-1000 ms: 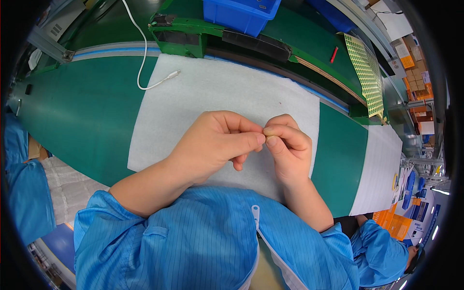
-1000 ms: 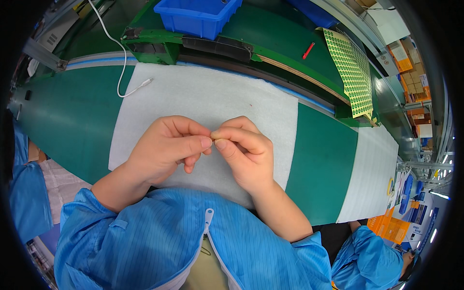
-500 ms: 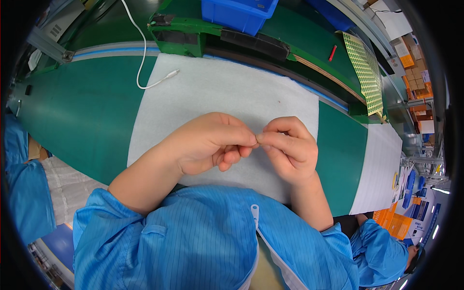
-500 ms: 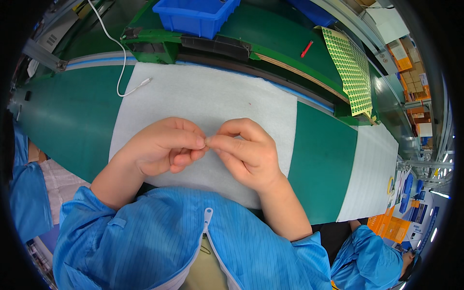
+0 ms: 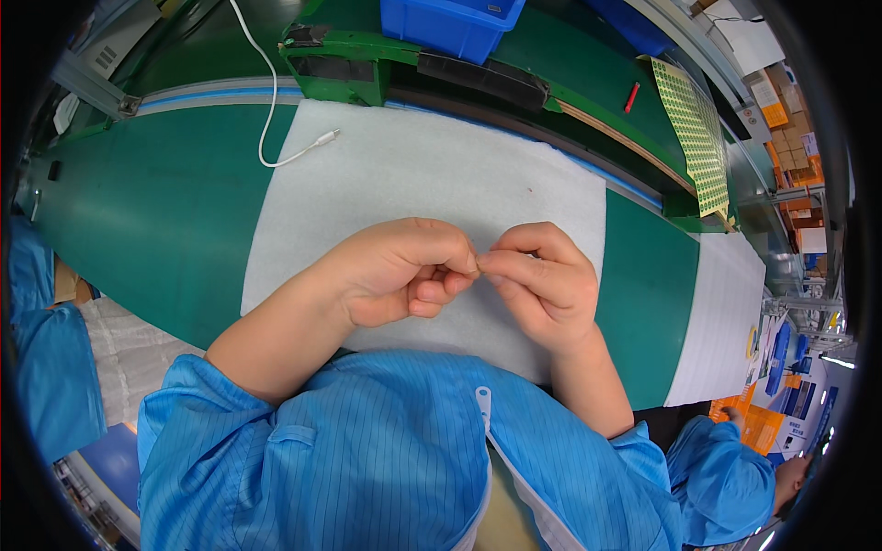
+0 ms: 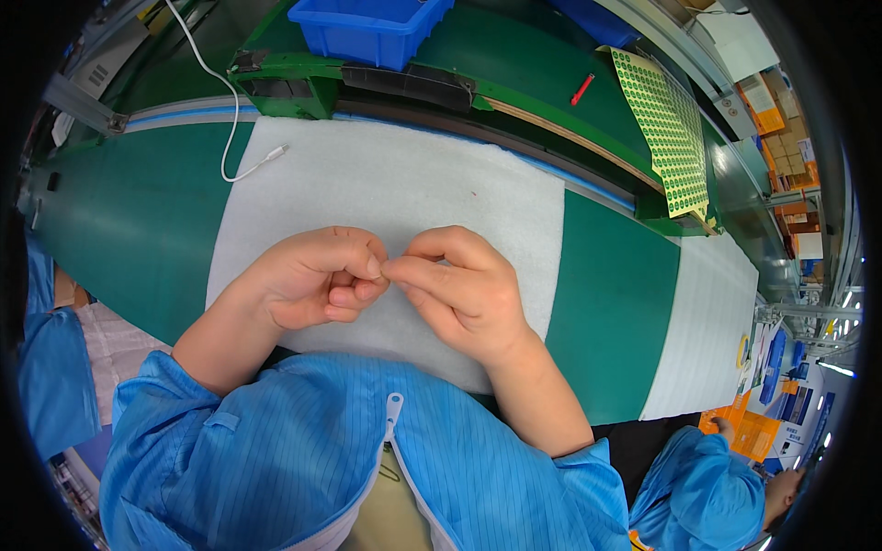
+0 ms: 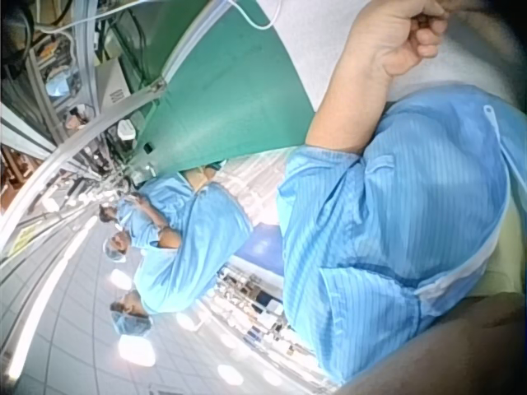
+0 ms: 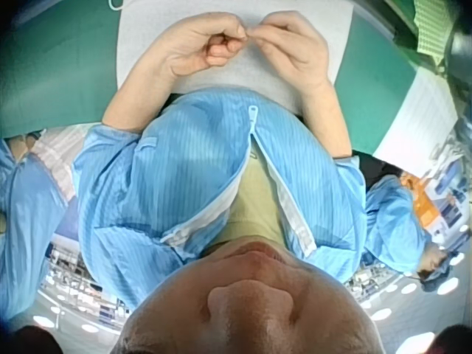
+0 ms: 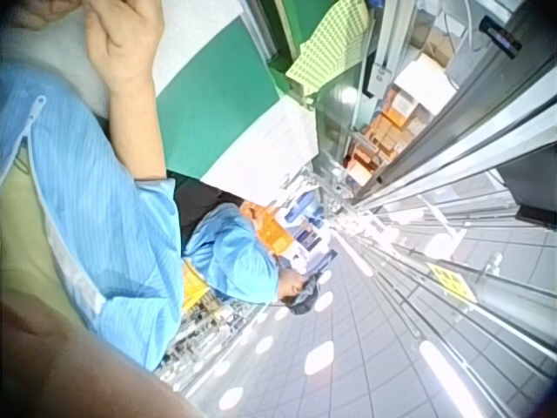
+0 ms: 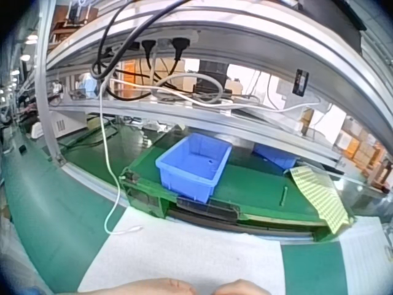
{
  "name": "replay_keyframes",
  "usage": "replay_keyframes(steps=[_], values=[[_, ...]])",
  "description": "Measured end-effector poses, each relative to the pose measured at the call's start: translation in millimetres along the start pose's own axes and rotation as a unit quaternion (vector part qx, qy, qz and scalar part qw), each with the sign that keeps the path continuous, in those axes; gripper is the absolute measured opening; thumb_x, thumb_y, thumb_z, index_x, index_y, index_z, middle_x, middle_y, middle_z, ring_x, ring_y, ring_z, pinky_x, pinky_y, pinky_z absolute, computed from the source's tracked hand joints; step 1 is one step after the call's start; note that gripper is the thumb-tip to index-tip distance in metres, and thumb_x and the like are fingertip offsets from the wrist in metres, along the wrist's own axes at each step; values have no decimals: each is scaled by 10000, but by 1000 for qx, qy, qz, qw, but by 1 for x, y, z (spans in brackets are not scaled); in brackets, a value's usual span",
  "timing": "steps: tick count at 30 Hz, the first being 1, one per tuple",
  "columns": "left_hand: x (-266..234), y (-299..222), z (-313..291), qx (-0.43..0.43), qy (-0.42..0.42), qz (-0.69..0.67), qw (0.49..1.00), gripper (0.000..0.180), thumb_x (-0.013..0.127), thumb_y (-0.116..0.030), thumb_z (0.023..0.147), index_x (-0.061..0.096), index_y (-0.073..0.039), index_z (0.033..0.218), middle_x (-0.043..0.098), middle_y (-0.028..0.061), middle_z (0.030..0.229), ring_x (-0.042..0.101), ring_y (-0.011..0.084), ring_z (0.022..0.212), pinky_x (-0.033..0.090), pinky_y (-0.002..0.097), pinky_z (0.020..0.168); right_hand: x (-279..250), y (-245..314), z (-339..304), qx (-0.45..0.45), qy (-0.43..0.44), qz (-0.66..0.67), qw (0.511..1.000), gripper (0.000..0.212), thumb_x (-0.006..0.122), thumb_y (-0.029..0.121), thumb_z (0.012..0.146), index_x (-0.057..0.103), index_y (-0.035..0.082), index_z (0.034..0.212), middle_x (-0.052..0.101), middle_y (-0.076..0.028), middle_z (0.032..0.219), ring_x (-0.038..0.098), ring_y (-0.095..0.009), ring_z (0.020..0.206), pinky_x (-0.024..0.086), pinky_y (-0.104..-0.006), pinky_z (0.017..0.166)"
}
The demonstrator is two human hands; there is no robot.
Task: The person assembles small electronic components by attaching an electronic connector to a cable, then placing the connected cable into a white housing. This is done by hand, using a small screwdriver to secure the components.
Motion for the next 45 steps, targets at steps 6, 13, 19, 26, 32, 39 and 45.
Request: replay_keyframes(steps=[6, 13, 19, 26, 32, 39, 45], values=[[-1, -2, 1, 38, -6, 6, 999, 55, 497, -50, 746, 537, -14, 733, 499, 53, 622, 362, 67, 457, 287, 211, 383, 2, -1, -1, 22, 0, 24, 999, 222, 626, -44, 659, 659, 49, 858, 563, -71, 800, 557, -169, 677, 450, -247, 556], [-5, -5, 0, 83, -55, 25, 995, 64, 489, -23, 716, 549, -2, 727, 507, 55, 625, 382, 75, 475, 312, 217, 411, 5, -6, -5, 49, -14, 30, 998, 197, 621, -32, 685, 660, 43, 862, 564, -68, 800, 555, -166, 675, 449, -244, 559], [-5, -8, -3, 124, -77, 48, 988, 64, 492, -18, 708, 554, -3, 711, 503, 49, 610, 387, 72, 482, 313, 217, 419, 7, -8, -5, 76, -23, 54, 995, 169, 618, -15, 713, 662, 39, 867, 577, -68, 791, 556, -161, 678, 448, -240, 564], [-8, -15, -4, 168, -107, 115, 973, 60, 504, -7, 687, 564, -10, 695, 492, 32, 576, 379, 70, 480, 303, 210, 425, 11, -14, -8, 122, -19, 85, 989, 129, 619, 8, 735, 664, 25, 854, 586, -73, 787, 564, -158, 692, 448, -236, 572], [-6, -19, -6, 173, -112, 145, 968, 40, 515, -9, 678, 554, -17, 677, 481, 20, 549, 376, 69, 467, 294, 209, 421, 14, -19, -11, 166, -21, 130, 977, 120, 627, 24, 751, 663, 12, 865, 591, -65, 790, 557, -141, 702, 445, -230, 588], [-5, -20, -7, 169, -106, 152, 968, 37, 522, -4, 679, 554, -23, 672, 477, 9, 544, 379, 67, 464, 294, 206, 421, 20, -30, -19, 233, -26, 250, 939, 123, 621, 26, 775, 654, 8, 891, 589, -58, 801, 542, -113, 705, 432, -210, 607], [-3, -25, -9, 202, -119, 187, 954, 47, 528, -1, 679, 563, -23, 657, 495, -5, 560, 395, 47, 482, 299, 197, 432, 26, -33, -21, 263, -28, 326, 908, 121, 605, 29, 794, 643, -6, 903, 585, -61, 812, 555, -118, 718, 448, -216, 634]])
Point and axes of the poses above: each hand's wrist, its own z-axis towards the middle knuckle, its own x-axis out of the palm, y = z × x, the point moved 7 cm from there along z, towards the middle knuckle
